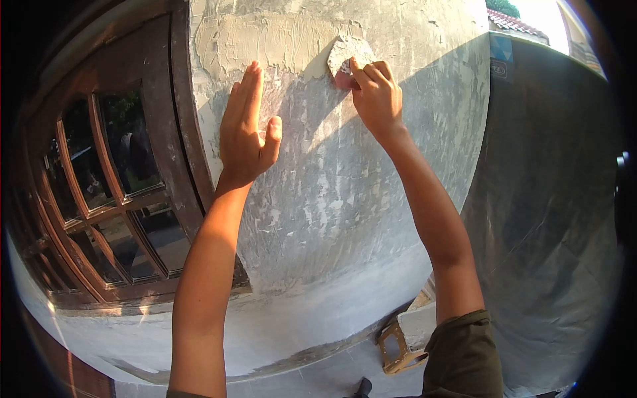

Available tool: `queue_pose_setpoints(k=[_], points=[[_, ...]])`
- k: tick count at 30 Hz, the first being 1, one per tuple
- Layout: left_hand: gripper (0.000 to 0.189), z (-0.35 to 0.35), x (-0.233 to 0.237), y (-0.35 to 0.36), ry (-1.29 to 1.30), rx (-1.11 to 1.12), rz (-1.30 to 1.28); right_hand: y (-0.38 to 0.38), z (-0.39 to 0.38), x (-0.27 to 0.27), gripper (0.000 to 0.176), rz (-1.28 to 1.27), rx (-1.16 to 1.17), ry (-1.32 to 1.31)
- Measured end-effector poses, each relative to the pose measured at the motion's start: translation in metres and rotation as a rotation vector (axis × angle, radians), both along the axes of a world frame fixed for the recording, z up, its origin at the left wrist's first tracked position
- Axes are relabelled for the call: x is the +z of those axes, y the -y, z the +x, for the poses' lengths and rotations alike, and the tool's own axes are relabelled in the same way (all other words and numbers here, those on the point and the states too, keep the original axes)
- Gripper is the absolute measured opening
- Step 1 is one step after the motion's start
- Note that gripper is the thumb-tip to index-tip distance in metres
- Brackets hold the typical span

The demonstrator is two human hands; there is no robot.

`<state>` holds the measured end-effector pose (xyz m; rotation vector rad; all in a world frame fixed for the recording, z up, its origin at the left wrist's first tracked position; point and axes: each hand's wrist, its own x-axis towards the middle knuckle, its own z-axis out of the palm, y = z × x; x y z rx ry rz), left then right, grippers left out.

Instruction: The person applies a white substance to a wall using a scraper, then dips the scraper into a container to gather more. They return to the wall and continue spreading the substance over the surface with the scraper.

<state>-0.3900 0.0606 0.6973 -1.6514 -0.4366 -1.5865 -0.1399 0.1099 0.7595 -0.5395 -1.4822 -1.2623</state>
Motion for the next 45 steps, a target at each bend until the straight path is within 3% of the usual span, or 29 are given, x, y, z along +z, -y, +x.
queue_pose_setpoints(k=[5, 7, 13, 17, 27, 30, 38, 40, 45], points=[[0.066, 0.001, -0.001, -0.002, 0.001, -0.004, -0.001, 0.024, -0.015, -0.062, 0.048, -0.139, 0.067, -0.015], [0.065, 0.001, -0.001, -0.003, 0.003, 0.003, 0.010, 0.036, -0.026, -0.074, 0.049, -0.114, 0.236, 0.053], [0.068, 0.000, -0.001, -0.002, 0.002, 0.037, -0.001, 0.035, -0.020, 0.008, 0.047, 0.055, 0.230, -0.030], [0.068, 0.000, -0.001, 0.001, 0.008, 0.015, -0.024, 0.012, -0.011, 0.024, 0.049, -0.002, 0.036, 0.041], [0.068, 0.000, -0.002, -0.001, 0.010, 0.008, 0.003, 0.026, -0.018, -0.070, 0.044, -0.107, 0.087, 0.007], [0.068, 0.000, -0.002, 0.000, 0.012, 0.027, -0.003, 0.049, -0.025, -0.073, 0.043, -0.170, 0.371, 0.042], [0.068, -0.001, -0.002, -0.001, 0.005, 0.060, -0.001, 0.024, -0.016, 0.025, 0.047, 0.015, 0.118, -0.010], [0.069, -0.001, -0.002, -0.001, 0.008, 0.019, -0.006, 0.012, -0.016, 0.024, 0.050, 0.025, 0.029, 0.050], [0.070, 0.000, -0.002, 0.000, 0.017, 0.001, -0.010, 0.011, -0.019, -0.027, 0.050, -0.002, 0.077, 0.029]])
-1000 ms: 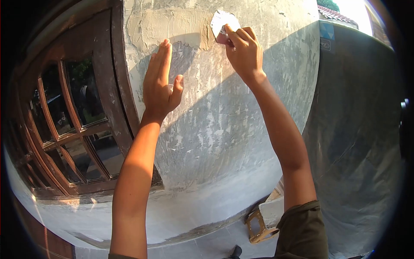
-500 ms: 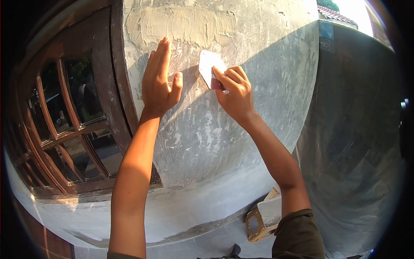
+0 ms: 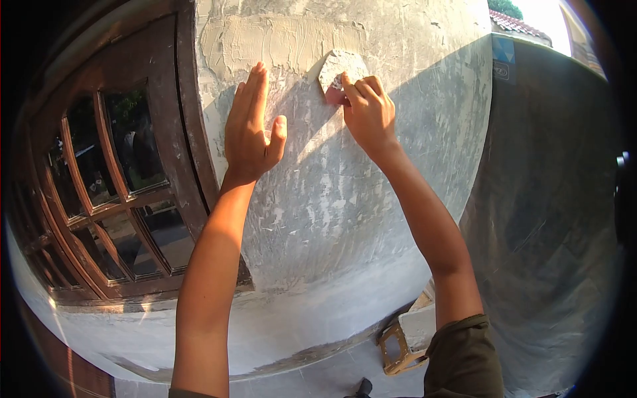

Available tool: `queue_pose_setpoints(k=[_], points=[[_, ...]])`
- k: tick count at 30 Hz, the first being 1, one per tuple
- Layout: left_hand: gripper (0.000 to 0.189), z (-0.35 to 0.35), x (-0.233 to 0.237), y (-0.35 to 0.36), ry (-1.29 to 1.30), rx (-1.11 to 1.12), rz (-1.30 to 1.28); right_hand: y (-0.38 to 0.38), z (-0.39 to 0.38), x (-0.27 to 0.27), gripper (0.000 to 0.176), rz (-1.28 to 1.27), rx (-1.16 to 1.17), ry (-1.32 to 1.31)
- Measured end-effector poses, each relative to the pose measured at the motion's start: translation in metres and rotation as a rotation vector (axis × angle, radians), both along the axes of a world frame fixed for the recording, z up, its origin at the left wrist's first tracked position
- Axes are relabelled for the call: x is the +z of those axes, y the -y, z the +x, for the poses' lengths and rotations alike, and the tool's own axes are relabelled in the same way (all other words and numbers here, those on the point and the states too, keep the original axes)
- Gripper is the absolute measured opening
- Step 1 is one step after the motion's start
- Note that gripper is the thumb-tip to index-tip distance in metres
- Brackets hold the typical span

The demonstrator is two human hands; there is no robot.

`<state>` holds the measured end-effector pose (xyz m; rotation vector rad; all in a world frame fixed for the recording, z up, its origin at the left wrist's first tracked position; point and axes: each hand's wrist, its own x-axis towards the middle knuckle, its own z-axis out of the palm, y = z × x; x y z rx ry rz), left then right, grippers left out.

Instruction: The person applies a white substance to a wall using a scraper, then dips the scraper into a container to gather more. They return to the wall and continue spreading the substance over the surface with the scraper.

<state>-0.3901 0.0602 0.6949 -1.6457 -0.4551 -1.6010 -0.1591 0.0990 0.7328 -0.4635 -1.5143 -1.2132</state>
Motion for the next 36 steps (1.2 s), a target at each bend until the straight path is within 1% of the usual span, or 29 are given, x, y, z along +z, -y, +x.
queue_pose_setpoints(k=[2, 4, 6, 9, 10, 11, 13, 15, 16, 18, 19, 23, 25, 27, 29, 32, 33, 35, 36], points=[[0.070, 0.000, -0.001, 0.000, 0.004, -0.003, -0.005, 0.007, -0.002, -0.027, 0.042, -0.061, 0.009, -0.001], [0.070, -0.001, 0.000, -0.001, -0.005, -0.012, 0.009, 0.026, -0.008, -0.053, 0.047, -0.142, 0.113, 0.046], [0.070, -0.001, 0.001, -0.001, 0.000, -0.002, 0.005, 0.034, -0.008, -0.038, 0.050, -0.110, 0.157, 0.074], [0.070, 0.000, -0.001, -0.001, -0.002, 0.012, -0.002, 0.030, -0.007, 0.009, 0.049, 0.012, 0.119, 0.003], [0.070, -0.001, 0.000, -0.001, -0.001, 0.018, 0.004, 0.023, -0.006, 0.023, 0.046, 0.045, 0.096, -0.008], [0.070, -0.001, 0.000, 0.000, -0.002, 0.022, 0.005, 0.016, -0.006, 0.035, 0.048, 0.067, 0.080, -0.012], [0.069, 0.000, -0.001, 0.001, 0.005, 0.012, -0.013, 0.005, -0.006, 0.046, 0.051, 0.089, 0.070, -0.015], [0.069, 0.000, 0.000, 0.000, 0.002, 0.009, -0.004, -0.002, -0.006, 0.045, 0.052, 0.050, 0.006, 0.048], [0.069, 0.000, 0.000, -0.001, -0.001, 0.000, 0.006, -0.005, -0.007, 0.039, 0.052, 0.051, 0.007, 0.046], [0.069, 0.000, 0.000, -0.001, -0.001, 0.001, 0.008, -0.004, -0.006, 0.018, 0.042, 0.030, 0.018, 0.039], [0.070, -0.001, 0.000, -0.001, -0.002, -0.001, 0.004, 0.000, -0.007, 0.004, 0.042, -0.017, 0.014, 0.047], [0.069, -0.002, 0.000, -0.004, -0.005, -0.050, 0.019, 0.016, -0.014, -0.044, 0.048, -0.096, 0.122, 0.066], [0.069, -0.002, -0.001, -0.004, -0.004, -0.047, 0.018, 0.030, -0.019, -0.057, 0.049, -0.152, 0.174, 0.063], [0.069, -0.002, 0.000, -0.003, -0.001, -0.037, 0.022, 0.038, -0.020, -0.041, 0.048, -0.122, 0.170, 0.040], [0.069, -0.002, -0.001, -0.002, 0.004, -0.014, 0.013, 0.040, -0.018, -0.014, 0.045, -0.087, 0.159, -0.013], [0.069, -0.003, -0.001, -0.004, -0.003, 0.009, 0.016, 0.020, -0.012, 0.034, 0.042, 0.066, 0.089, -0.055], [0.069, -0.003, -0.001, -0.003, -0.003, 0.012, 0.018, 0.013, -0.009, 0.044, 0.042, 0.068, 0.091, -0.055], [0.070, -0.002, -0.001, -0.001, -0.005, -0.019, 0.004, 0.004, -0.007, 0.055, 0.037, 0.090, -0.017, -0.072], [0.070, -0.003, -0.001, -0.001, -0.005, -0.017, 0.004, 0.001, -0.007, 0.052, 0.037, 0.090, -0.016, -0.072]])
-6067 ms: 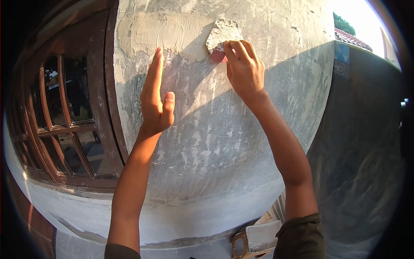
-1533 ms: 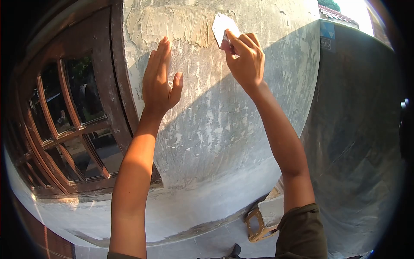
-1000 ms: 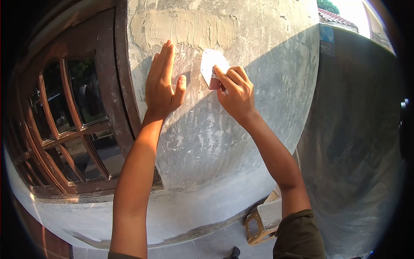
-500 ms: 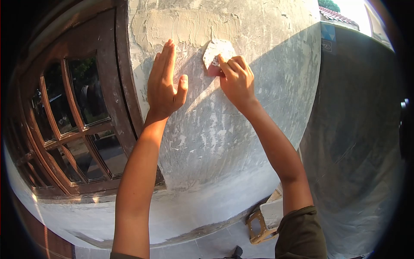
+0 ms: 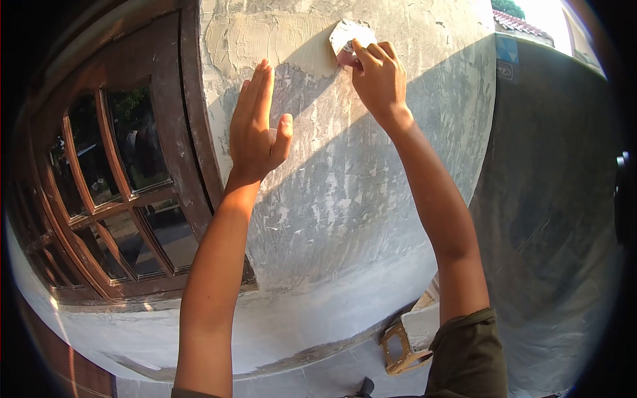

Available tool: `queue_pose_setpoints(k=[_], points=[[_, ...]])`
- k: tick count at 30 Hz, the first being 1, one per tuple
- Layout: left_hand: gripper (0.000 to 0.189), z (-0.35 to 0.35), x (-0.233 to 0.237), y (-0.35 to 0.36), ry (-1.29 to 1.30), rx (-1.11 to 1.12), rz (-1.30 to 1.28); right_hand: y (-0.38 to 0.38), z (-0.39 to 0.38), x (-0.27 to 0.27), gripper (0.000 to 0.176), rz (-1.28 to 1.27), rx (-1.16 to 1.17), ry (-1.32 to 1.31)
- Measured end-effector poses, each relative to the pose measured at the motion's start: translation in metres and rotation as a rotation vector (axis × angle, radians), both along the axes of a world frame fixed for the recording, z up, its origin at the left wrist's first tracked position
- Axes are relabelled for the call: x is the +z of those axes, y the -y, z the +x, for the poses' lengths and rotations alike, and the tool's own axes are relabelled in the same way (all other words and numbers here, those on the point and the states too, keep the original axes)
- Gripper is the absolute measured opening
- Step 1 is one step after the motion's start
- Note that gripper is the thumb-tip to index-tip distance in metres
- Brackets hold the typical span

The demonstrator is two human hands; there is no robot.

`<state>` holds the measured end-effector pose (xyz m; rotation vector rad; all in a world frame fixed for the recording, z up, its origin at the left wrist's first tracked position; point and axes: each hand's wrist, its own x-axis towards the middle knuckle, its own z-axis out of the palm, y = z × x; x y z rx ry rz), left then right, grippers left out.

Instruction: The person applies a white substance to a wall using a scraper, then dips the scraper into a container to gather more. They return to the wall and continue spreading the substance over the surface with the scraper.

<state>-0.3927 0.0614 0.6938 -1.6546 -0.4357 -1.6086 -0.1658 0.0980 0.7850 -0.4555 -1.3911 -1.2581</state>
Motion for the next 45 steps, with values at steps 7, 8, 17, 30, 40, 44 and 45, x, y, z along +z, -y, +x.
queue_pose_setpoints(k=[7, 8, 17, 30, 40, 44, 45], points=[[0.070, -0.001, -0.001, -0.001, 0.005, 0.003, 0.007, 0.016, -0.006, -0.080, 0.046, -0.181, 0.101, 0.040], [0.070, 0.000, -0.001, -0.001, 0.004, -0.001, 0.009, 0.023, -0.009, -0.093, 0.046, -0.211, 0.185, 0.068], [0.070, -0.001, -0.001, -0.001, 0.006, 0.035, 0.003, 0.019, 0.000, -0.023, 0.042, -0.076, 0.114, -0.004], [0.070, -0.001, -0.002, -0.002, -0.004, -0.021, 0.021, 0.026, -0.008, -0.112, 0.047, -0.243, 0.096, 0.102], [0.069, -0.001, -0.002, -0.001, 0.010, 0.023, 0.000, 0.007, 0.000, -0.020, 0.043, -0.028, 0.022, -0.028], [0.070, -0.002, -0.003, -0.003, -0.001, -0.003, 0.011, -0.005, -0.003, -0.049, 0.046, -0.144, -0.067, -0.028], [0.070, -0.002, -0.003, -0.003, 0.000, -0.003, 0.013, -0.005, -0.005, -0.063, 0.046, -0.152, -0.037, -0.018]])
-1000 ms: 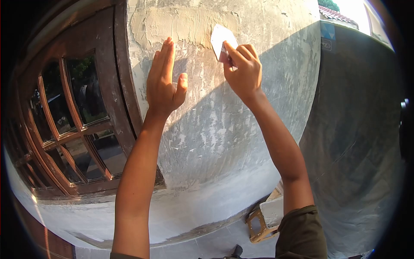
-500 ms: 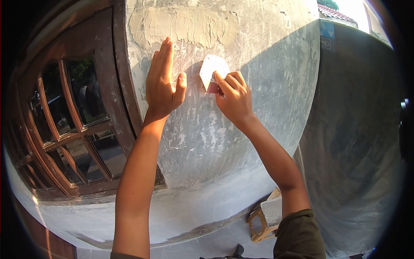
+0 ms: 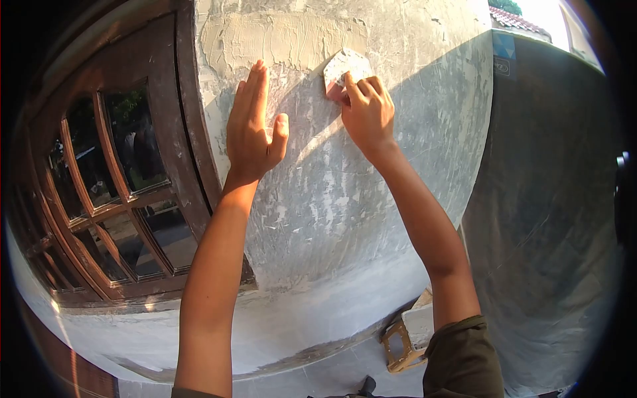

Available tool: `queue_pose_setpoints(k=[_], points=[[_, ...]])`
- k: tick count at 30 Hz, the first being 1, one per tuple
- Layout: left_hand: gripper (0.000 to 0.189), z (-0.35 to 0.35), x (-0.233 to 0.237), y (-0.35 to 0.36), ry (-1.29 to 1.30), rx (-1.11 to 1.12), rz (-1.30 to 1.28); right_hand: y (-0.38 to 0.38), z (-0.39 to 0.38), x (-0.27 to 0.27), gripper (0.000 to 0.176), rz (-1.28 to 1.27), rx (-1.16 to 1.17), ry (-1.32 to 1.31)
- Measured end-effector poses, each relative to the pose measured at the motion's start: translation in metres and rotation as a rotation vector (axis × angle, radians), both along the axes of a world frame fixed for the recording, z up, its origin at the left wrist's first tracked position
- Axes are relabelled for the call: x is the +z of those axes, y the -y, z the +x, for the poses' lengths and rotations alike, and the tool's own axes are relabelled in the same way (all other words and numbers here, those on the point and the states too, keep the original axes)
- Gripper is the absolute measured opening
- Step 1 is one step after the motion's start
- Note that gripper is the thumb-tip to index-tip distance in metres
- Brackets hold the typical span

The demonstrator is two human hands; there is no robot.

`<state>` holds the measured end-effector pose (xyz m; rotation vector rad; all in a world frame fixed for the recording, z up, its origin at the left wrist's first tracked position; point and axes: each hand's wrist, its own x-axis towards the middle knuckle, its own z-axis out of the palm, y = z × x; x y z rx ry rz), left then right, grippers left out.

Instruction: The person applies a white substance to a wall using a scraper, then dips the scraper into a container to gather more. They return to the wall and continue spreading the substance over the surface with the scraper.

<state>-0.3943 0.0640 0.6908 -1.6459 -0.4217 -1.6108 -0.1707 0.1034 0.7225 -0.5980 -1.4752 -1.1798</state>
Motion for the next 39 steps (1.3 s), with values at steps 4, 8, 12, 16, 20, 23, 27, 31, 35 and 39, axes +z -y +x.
queue_pose_setpoints(k=[4, 8, 12, 16, 20, 23, 27, 31, 35, 39], points=[[0.070, 0.000, 0.000, -0.001, 0.004, -0.016, -0.002, 0.024, -0.011, -0.048, 0.044, -0.080, 0.157, 0.092], [0.069, 0.002, -0.001, 0.000, 0.024, -0.005, -0.014, 0.040, -0.014, -0.023, 0.046, -0.043, 0.229, 0.060], [0.070, 0.001, -0.001, -0.001, 0.017, 0.031, -0.002, 0.026, -0.004, 0.040, 0.039, 0.088, 0.121, -0.050], [0.070, 0.000, -0.001, 0.000, 0.018, 0.016, -0.017, 0.008, -0.003, 0.044, 0.038, 0.050, 0.008, -0.072], [0.071, 0.001, -0.001, 0.001, 0.015, 0.000, -0.014, 0.005, -0.012, -0.002, 0.047, -0.003, 0.027, -0.026], [0.070, 0.000, -0.001, -0.002, 0.007, -0.010, 0.008, 0.022, -0.021, -0.033, 0.047, -0.012, 0.124, 0.035], [0.068, 0.000, -0.001, -0.002, 0.020, -0.016, 0.007, 0.046, -0.026, -0.024, 0.048, -0.021, 0.257, 0.065], [0.068, 0.000, -0.002, -0.002, 0.024, 0.003, -0.007, 0.034, -0.012, 0.028, 0.038, 0.074, 0.145, -0.023], [0.070, 0.000, -0.002, 0.000, 0.014, -0.004, -0.007, 0.002, 0.003, 0.059, 0.038, 0.197, 0.068, -0.039], [0.070, 0.000, -0.003, 0.000, 0.012, -0.005, -0.004, -0.003, 0.005, 0.040, 0.043, 0.068, -0.022, -0.006]])
